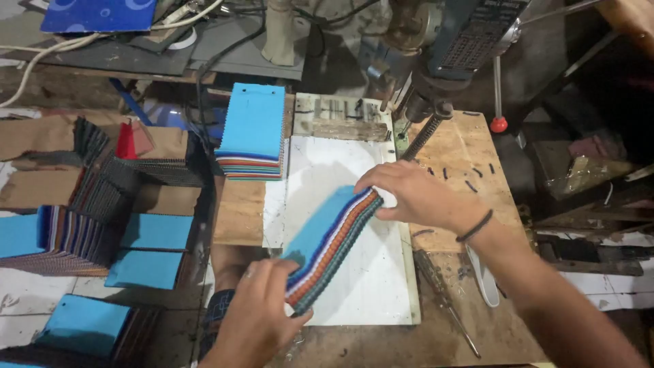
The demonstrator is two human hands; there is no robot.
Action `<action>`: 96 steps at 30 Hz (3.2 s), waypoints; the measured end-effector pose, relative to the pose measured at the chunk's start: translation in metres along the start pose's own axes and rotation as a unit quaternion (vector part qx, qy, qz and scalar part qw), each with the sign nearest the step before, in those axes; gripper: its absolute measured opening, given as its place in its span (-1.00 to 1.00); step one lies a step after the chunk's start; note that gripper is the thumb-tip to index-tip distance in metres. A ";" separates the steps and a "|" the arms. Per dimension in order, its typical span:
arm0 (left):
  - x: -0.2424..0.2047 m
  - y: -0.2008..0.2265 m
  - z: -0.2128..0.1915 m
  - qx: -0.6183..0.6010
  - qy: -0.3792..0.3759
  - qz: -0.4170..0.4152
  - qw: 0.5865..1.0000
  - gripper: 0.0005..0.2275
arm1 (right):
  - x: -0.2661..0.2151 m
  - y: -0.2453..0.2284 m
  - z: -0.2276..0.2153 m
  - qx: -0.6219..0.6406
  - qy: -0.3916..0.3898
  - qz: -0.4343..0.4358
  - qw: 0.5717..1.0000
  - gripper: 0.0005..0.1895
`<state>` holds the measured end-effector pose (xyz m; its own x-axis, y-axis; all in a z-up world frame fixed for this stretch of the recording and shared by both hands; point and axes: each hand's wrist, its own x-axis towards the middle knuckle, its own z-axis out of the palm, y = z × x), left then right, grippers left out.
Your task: Assembling small notebooks or swatches by aligning paper stacks, securing them with clips, and using an industrial press to punch holes.
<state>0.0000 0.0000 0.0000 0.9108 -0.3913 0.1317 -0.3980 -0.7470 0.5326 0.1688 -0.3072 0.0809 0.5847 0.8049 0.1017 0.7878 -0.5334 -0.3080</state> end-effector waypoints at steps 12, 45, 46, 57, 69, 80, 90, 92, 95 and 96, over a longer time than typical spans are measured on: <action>0.025 0.059 0.118 0.249 0.124 0.139 0.950 -0.87 | -0.048 0.067 0.143 -0.104 0.178 0.086 0.975 -0.59; 0.128 0.030 0.091 0.086 0.040 0.131 0.987 -0.39 | -0.080 -0.182 0.133 0.590 0.070 0.592 0.544 -0.38; 0.128 0.030 0.096 0.086 0.038 0.132 0.987 -0.39 | -0.078 -0.182 0.133 0.591 0.071 0.592 0.543 -0.38; 0.128 0.028 0.107 0.167 0.025 0.093 0.981 -0.28 | -0.092 -0.197 0.167 0.602 0.137 0.604 0.505 -0.58; 0.049 0.119 0.004 -0.063 -0.252 0.329 0.908 -0.71 | -0.175 -0.146 0.085 0.126 -0.077 0.751 0.644 -0.43; 0.021 0.009 0.038 -0.448 -0.082 -0.337 0.824 -0.28 | -0.170 -0.127 0.119 -0.200 0.159 0.520 0.815 -0.55; 0.052 0.022 -0.005 -0.563 -0.165 -0.383 0.713 -0.76 | -0.036 -0.125 0.078 0.271 -0.013 0.644 0.715 -0.20; 0.056 0.017 0.005 -0.545 -0.159 -0.379 0.731 -0.78 | -0.033 -0.121 0.077 0.285 -0.023 0.643 0.710 -0.18; 0.069 0.028 -0.015 -0.483 -0.197 -0.412 0.747 -0.76 | -0.031 -0.121 0.074 0.305 -0.023 0.641 0.704 -0.16; 0.073 0.035 -0.028 -0.435 -0.240 -0.451 0.741 -0.64 | -0.031 -0.122 0.073 0.314 -0.015 0.638 0.703 -0.17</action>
<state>0.0557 -0.0400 0.0515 0.5362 -0.2451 -0.8077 0.7614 -0.2728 0.5881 0.0407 -0.2478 0.0462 0.7255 -0.2145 -0.6540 -0.6209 -0.6139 -0.4874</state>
